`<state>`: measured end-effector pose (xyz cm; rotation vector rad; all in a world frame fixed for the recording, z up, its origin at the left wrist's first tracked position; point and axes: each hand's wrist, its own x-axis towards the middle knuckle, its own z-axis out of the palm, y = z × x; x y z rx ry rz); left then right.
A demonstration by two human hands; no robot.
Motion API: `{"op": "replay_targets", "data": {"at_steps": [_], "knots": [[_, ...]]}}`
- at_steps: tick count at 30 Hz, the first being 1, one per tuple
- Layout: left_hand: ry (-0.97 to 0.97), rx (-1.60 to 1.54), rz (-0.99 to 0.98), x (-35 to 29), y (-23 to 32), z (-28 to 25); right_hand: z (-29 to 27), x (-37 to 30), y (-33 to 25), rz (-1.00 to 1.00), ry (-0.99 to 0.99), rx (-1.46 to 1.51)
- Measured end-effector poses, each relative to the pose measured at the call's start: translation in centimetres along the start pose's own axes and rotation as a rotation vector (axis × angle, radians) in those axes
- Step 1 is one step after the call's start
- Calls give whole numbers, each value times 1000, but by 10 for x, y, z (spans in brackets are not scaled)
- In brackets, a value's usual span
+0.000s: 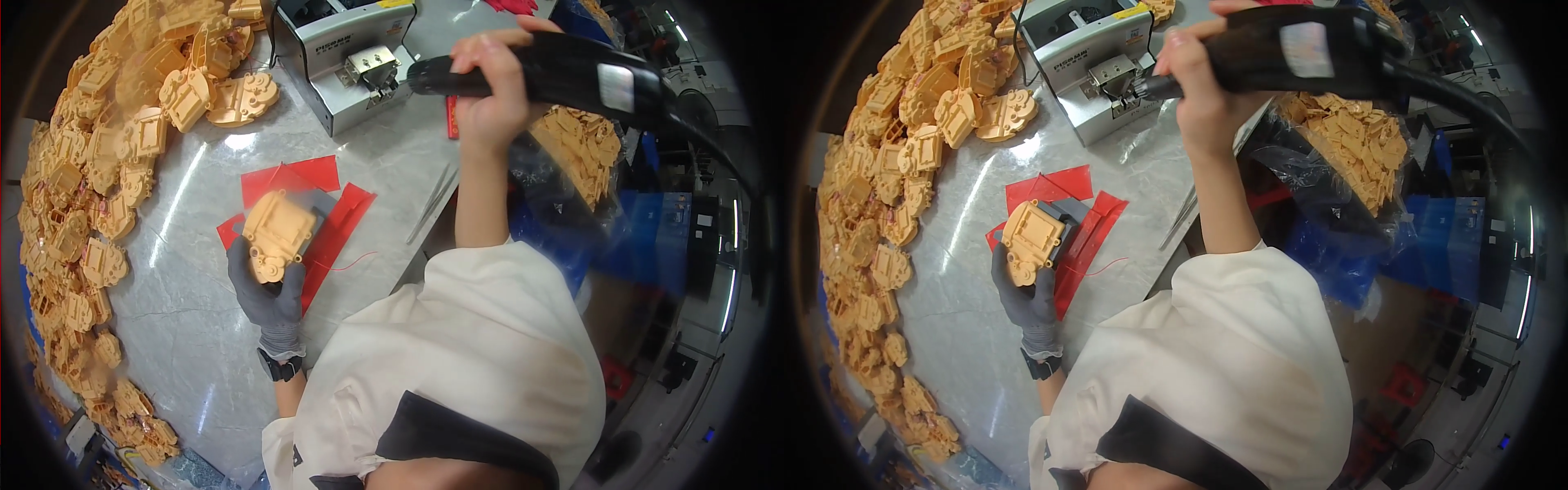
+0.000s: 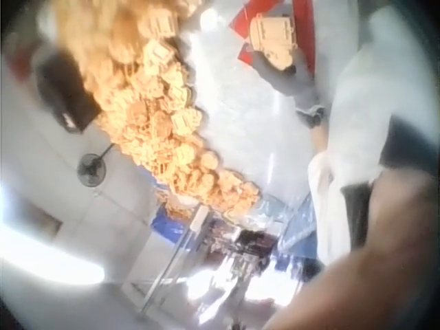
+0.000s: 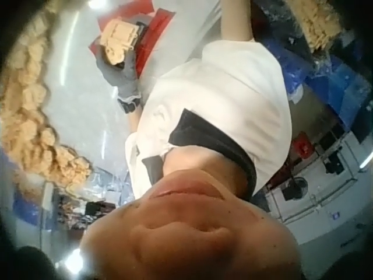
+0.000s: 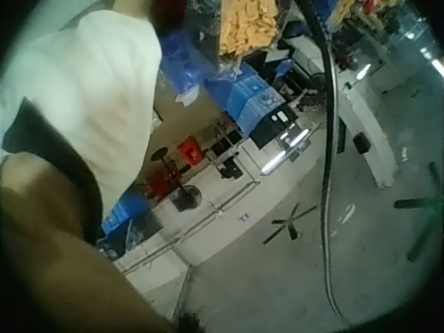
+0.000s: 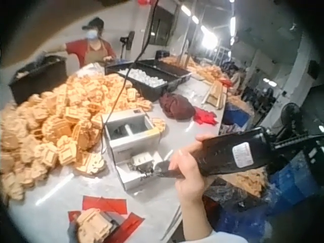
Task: The person assembles plastic toy components using an electric screwdriver to secure screws.
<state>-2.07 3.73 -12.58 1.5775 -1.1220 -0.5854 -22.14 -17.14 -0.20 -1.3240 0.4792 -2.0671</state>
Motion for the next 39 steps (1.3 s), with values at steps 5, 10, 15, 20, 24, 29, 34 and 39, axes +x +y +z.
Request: {"op": "replay_targets", "data": {"at_steps": [5,10,15,20,24,29,34,39], "knots": [[-4,20,8,0,-3,2,3,-8,15,44,-4,85],[9,57,34,0,-6,-2,33,1,13,172,34,-128],[13,130,36,0,-3,-3,41,14,14,270,-98,-255],[23,128,60,0,-5,-1,43,16,16,284,-126,-291],[38,182,72,0,-2,-4,32,9,14,276,-221,-454],[58,84,159,4,-4,-6,36,-45,-41,416,-322,287],[48,220,206,10,2,-13,68,-89,-64,489,-849,423],[48,246,248,5,-3,-16,79,-104,-55,538,-913,384]]}}
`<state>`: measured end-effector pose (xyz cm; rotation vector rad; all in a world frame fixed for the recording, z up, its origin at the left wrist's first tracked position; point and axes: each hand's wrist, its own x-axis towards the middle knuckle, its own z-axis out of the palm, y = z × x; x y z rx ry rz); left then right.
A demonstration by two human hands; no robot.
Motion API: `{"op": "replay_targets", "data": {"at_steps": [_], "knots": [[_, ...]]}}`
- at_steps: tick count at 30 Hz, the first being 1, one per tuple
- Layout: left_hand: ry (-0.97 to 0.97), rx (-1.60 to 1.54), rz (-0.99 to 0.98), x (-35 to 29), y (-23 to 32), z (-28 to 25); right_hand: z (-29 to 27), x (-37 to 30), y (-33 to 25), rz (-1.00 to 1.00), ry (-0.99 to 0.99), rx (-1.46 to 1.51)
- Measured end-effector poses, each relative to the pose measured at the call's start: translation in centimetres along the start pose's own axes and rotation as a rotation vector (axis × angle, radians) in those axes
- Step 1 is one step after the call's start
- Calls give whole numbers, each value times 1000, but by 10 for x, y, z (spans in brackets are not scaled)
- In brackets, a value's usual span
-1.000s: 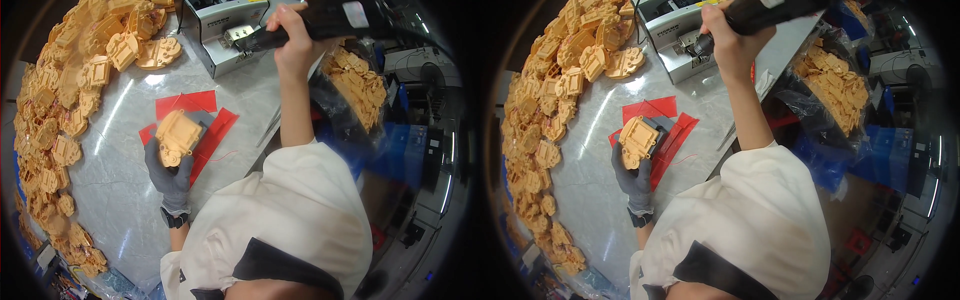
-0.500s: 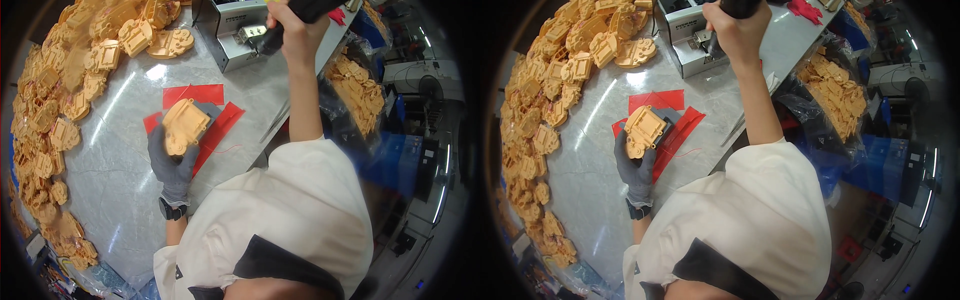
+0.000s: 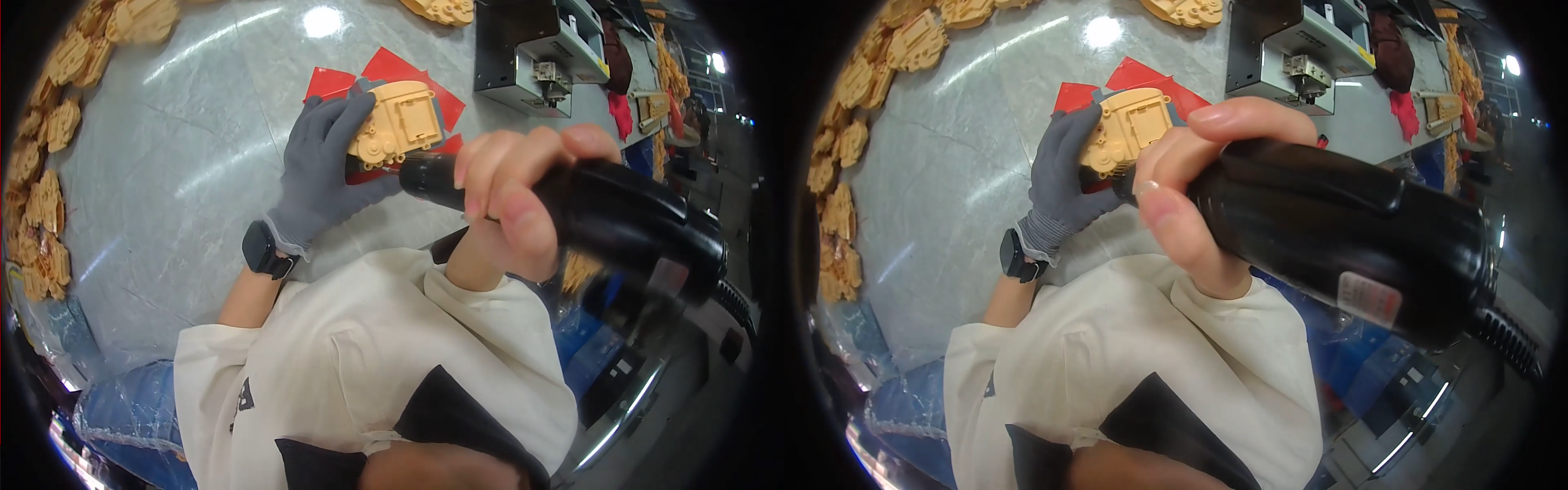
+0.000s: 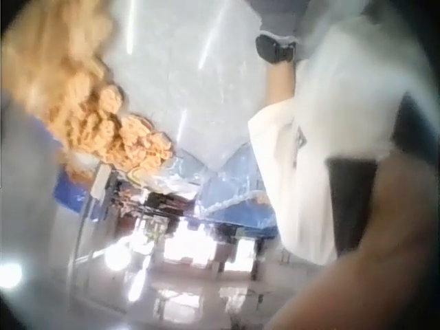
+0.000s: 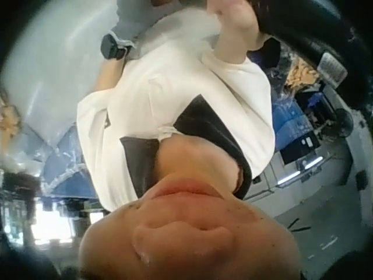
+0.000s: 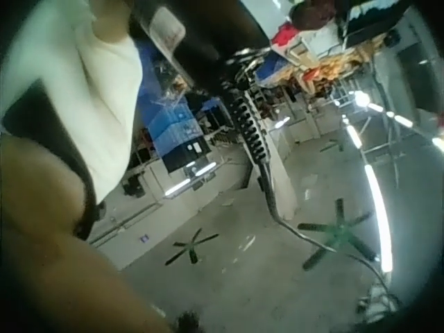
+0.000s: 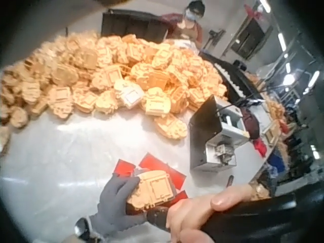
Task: The person assembles plastic toy components using an electric screwdriver to secure screws.
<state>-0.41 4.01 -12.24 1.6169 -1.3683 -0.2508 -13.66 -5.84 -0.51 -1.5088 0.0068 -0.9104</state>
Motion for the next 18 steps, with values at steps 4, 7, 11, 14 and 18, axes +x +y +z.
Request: {"op": "replay_targets", "data": {"at_steps": [4,7,11,14,18], "knots": [[3,-62,19,-2,-3,0,12,4,6,-62,139,14],[23,-73,9,-5,-8,1,22,5,15,-13,216,7],[15,-63,3,-4,-8,0,26,10,19,46,175,-53],[-19,1,52,-3,-10,0,32,11,19,53,222,-33],[2,-18,28,-4,-14,-1,28,12,20,72,-18,-168]]}}
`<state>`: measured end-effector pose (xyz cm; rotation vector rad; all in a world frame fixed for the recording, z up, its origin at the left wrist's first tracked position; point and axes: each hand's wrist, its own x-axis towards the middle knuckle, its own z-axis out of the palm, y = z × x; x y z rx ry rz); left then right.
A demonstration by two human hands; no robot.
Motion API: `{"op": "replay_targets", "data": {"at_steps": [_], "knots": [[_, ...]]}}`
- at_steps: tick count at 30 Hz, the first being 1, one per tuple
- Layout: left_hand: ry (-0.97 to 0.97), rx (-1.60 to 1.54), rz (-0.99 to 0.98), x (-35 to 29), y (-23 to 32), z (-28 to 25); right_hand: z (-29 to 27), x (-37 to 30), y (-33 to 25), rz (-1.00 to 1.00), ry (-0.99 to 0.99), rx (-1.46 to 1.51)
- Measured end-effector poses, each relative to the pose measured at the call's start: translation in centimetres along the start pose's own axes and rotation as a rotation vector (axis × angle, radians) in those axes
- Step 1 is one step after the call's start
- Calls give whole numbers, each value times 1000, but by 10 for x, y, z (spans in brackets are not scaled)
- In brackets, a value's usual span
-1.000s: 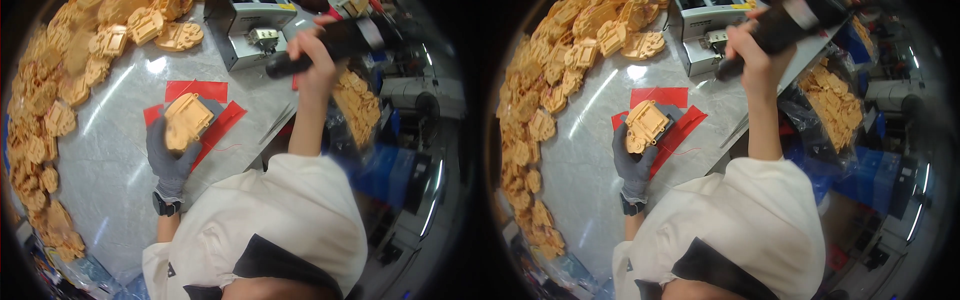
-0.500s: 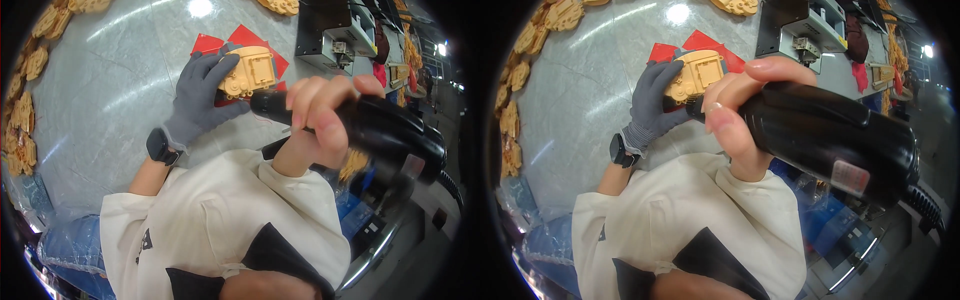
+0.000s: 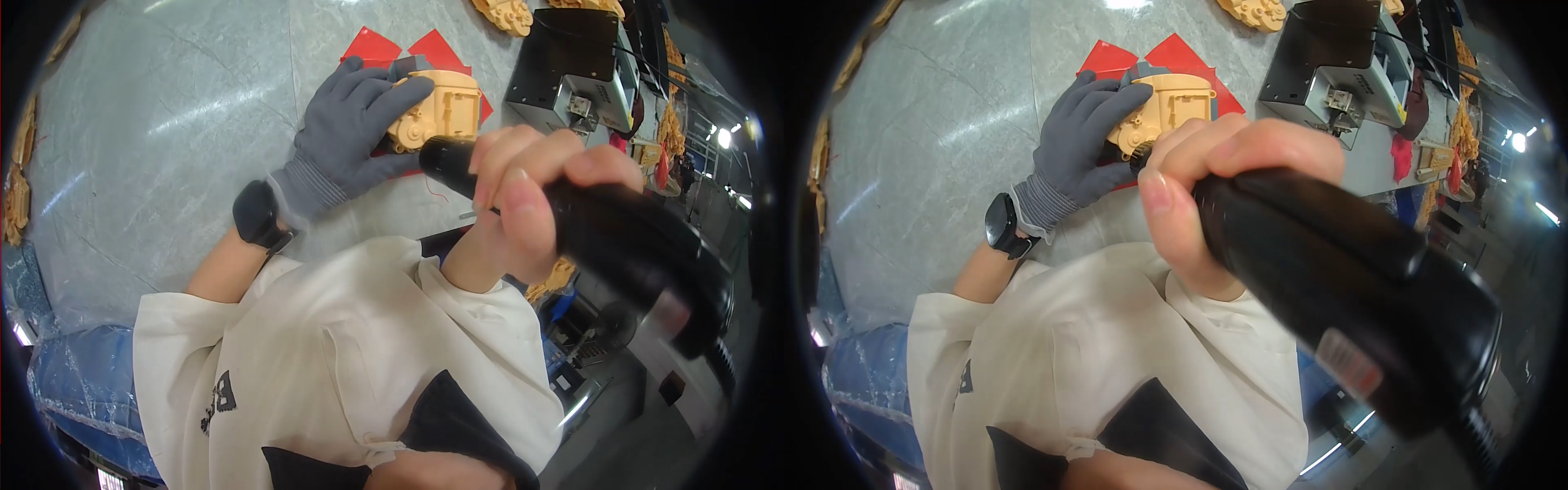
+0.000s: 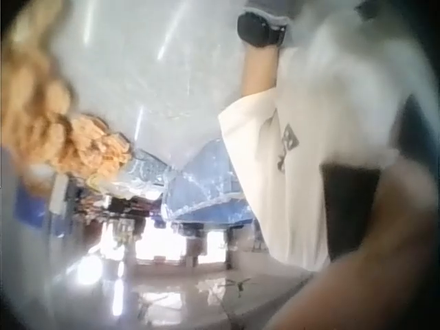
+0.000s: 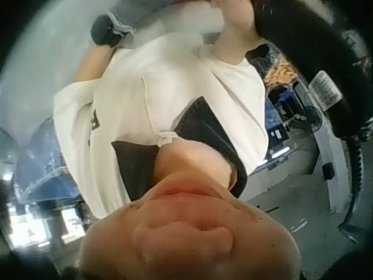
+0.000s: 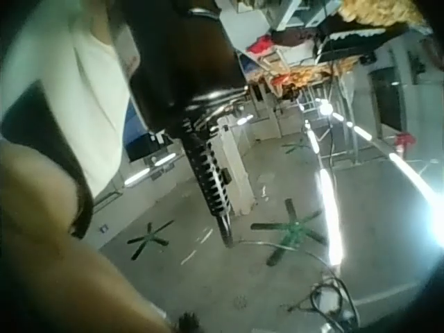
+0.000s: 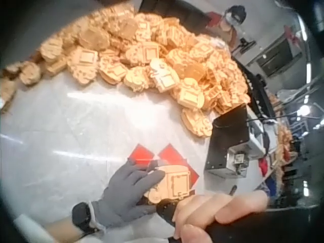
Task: The person assembles plastic toy components using an electric screwdriver to secure screws.
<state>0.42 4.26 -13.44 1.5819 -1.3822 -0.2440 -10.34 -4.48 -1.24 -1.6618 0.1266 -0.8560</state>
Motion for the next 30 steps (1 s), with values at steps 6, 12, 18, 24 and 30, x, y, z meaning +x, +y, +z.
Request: {"op": "replay_targets", "data": {"at_steps": [6,12,18,24,30], "knots": [[14,0,36,1,-2,4,1,5,2,-17,-124,30],[13,-47,96,6,6,0,-9,0,11,0,-10,-192],[-30,63,-25,5,10,7,-119,-26,-41,-277,421,179],[-26,27,-1,9,15,7,-180,30,2,-244,786,-289],[-28,34,-38,7,12,5,-155,-5,5,-71,691,-71]]}}
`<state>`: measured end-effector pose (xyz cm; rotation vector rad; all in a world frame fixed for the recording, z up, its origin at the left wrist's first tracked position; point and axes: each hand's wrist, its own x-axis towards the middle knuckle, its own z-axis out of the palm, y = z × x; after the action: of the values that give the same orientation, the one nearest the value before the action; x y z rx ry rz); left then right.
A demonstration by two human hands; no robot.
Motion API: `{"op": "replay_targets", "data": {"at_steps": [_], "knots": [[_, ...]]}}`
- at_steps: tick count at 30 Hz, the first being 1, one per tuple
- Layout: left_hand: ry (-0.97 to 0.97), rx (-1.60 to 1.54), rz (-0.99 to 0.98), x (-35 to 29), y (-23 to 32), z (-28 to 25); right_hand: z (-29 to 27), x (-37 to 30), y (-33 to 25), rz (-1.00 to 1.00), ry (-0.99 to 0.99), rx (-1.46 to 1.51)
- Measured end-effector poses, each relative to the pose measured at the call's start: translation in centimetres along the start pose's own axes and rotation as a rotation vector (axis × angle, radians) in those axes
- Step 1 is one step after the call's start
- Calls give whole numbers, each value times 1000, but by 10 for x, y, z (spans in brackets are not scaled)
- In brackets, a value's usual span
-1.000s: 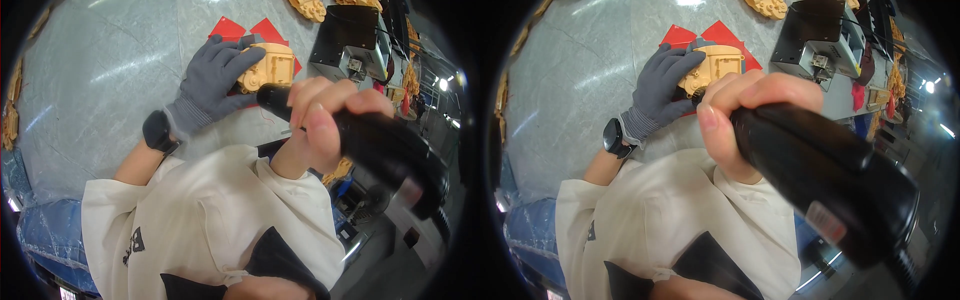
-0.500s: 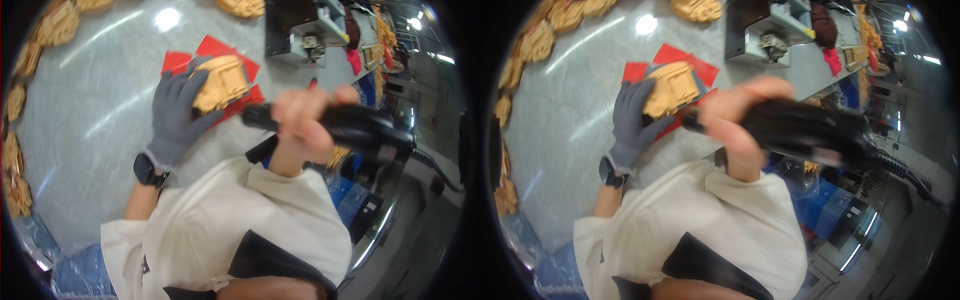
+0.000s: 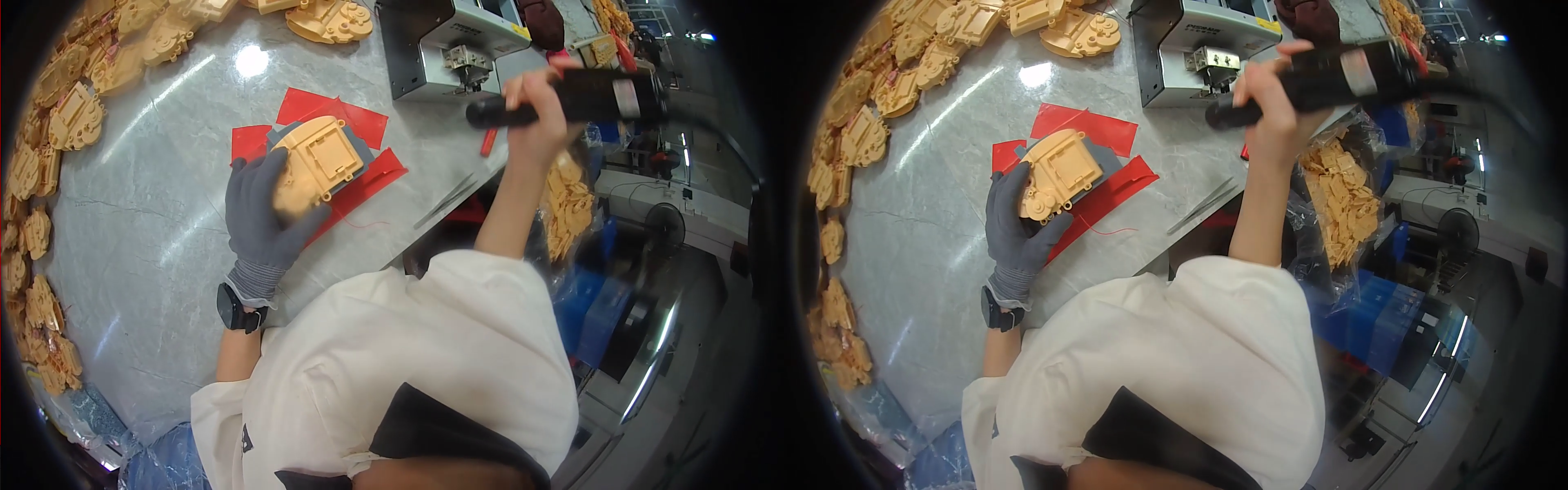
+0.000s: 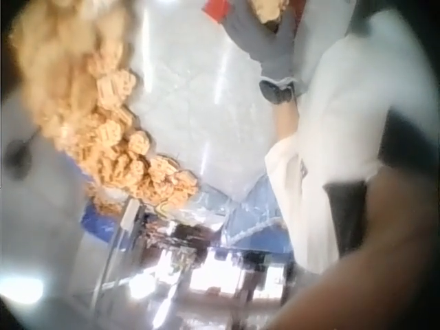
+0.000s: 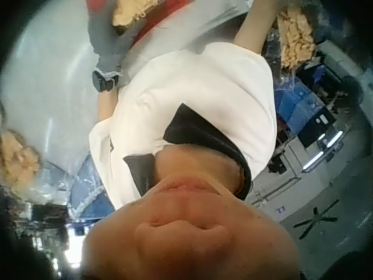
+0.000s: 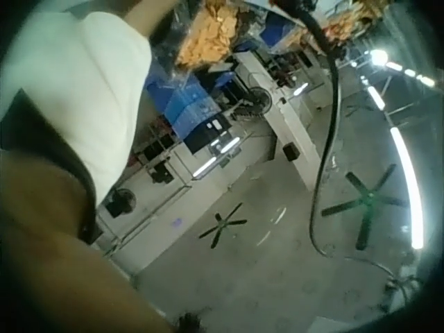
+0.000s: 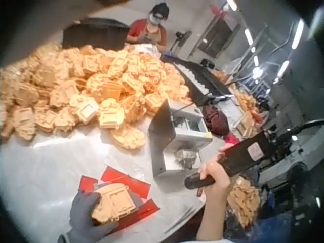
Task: The person assembles plastic toy components using an electric screwdriver to secure screws.
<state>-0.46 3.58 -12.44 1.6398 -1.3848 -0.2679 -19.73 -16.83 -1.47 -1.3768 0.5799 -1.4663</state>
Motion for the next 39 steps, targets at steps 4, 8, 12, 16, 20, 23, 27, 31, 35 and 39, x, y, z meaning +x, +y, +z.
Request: {"op": "replay_targets", "data": {"at_steps": [4,8,12,16,20,23,27,31,35,39], "knots": [[-18,-55,18,5,5,0,10,-19,-34,-224,32,-9],[-23,-19,17,4,6,-2,5,7,-25,-241,123,-154],[-35,-16,9,2,4,-2,-2,9,-12,-300,203,-25],[-34,-21,-12,-1,3,0,7,16,20,-270,216,-171],[-56,-8,-18,3,8,3,3,12,-15,-692,399,-39],[-39,-67,-50,1,8,1,-9,20,-50,-708,311,161],[-43,-18,-63,-2,5,1,-8,9,-21,-546,205,-210],[-65,-54,-78,1,9,2,-13,10,-11,-405,224,-118],[-53,-27,-88,-3,7,1,-5,26,6,-333,194,-134],[-48,-32,-91,-5,4,1,-7,31,12,-291,147,-111]]}}
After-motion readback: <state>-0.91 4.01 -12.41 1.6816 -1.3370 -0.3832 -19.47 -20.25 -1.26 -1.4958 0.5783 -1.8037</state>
